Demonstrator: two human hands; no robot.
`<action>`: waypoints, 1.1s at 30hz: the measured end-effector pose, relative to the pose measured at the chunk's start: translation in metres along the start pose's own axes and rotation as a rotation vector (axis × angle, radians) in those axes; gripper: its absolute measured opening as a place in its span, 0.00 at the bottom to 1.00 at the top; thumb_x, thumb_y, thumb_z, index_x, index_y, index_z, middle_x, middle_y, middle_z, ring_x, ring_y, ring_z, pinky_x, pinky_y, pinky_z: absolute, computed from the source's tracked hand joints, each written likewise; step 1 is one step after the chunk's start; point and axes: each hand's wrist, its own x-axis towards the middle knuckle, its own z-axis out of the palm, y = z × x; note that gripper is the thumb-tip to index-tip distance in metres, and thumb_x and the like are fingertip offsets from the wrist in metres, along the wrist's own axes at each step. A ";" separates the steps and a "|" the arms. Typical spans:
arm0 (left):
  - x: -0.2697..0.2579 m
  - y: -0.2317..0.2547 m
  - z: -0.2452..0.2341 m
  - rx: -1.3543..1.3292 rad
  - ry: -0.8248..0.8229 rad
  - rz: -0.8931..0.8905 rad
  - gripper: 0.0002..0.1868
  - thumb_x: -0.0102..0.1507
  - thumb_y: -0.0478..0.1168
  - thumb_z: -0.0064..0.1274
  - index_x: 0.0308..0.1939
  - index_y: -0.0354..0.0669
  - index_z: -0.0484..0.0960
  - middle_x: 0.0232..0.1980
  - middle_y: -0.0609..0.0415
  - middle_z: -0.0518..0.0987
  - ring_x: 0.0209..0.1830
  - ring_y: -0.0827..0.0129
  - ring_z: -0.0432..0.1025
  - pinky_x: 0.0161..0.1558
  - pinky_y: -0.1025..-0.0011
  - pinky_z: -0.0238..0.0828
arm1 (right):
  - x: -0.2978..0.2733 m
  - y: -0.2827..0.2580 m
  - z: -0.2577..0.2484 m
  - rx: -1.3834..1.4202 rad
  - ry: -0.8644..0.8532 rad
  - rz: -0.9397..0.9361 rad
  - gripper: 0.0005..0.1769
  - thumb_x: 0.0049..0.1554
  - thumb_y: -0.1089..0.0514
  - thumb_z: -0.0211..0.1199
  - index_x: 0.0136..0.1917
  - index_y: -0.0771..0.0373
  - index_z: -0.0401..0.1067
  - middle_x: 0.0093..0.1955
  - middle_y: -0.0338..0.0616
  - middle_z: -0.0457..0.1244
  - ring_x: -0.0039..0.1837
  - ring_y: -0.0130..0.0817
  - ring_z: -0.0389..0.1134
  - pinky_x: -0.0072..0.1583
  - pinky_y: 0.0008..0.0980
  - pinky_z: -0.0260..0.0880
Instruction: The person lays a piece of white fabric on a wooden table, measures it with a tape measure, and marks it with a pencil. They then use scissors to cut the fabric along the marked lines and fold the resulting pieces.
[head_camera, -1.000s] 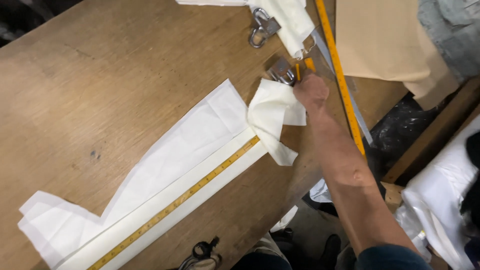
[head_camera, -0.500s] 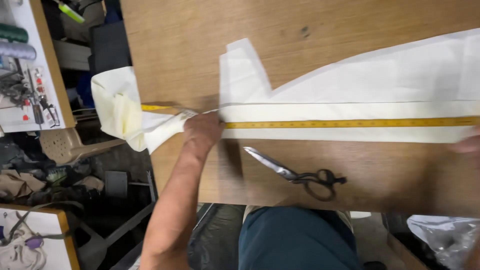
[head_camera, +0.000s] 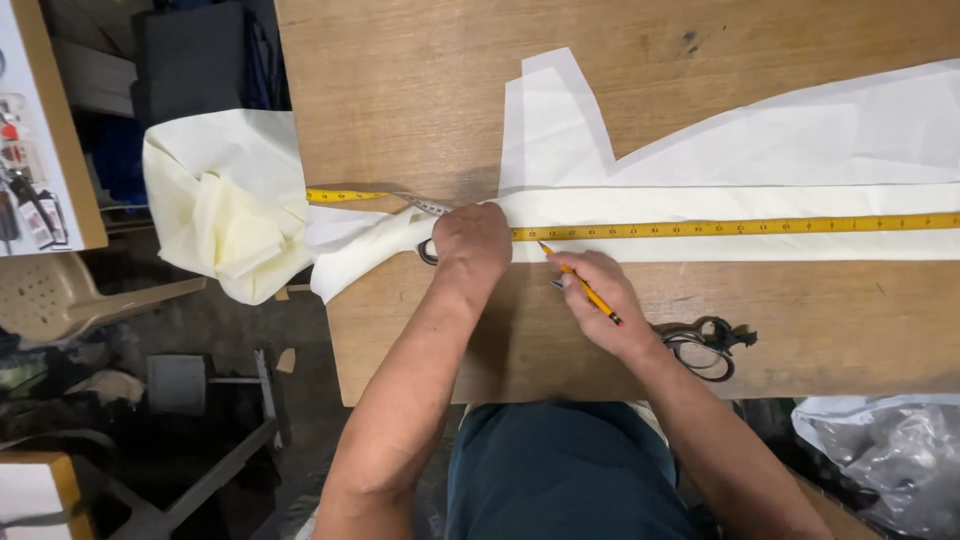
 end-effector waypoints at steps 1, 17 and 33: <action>0.003 -0.001 0.003 -0.005 -0.002 0.005 0.16 0.66 0.38 0.45 0.46 0.36 0.87 0.41 0.46 0.86 0.48 0.53 0.82 0.49 0.58 0.77 | 0.000 -0.003 0.001 -0.007 -0.002 0.003 0.13 0.61 0.61 0.60 0.57 0.55 0.80 0.46 0.41 0.71 0.53 0.42 0.71 0.63 0.42 0.69; 0.000 -0.005 0.000 -0.008 0.023 0.072 0.14 0.67 0.34 0.43 0.46 0.36 0.86 0.40 0.43 0.85 0.46 0.52 0.82 0.48 0.57 0.76 | -0.002 -0.045 -0.053 0.128 0.012 0.162 0.18 0.64 0.62 0.49 0.61 0.61 0.76 0.49 0.48 0.72 0.54 0.38 0.73 0.62 0.45 0.69; -0.143 0.014 -0.057 0.259 0.390 0.200 0.21 0.65 0.56 0.39 0.59 0.61 0.75 0.57 0.50 0.80 0.59 0.47 0.74 0.65 0.53 0.68 | -0.032 0.025 -0.251 0.037 0.378 -0.067 0.19 0.70 0.49 0.42 0.55 0.63 0.68 0.61 0.50 0.66 0.67 0.44 0.67 0.70 0.41 0.65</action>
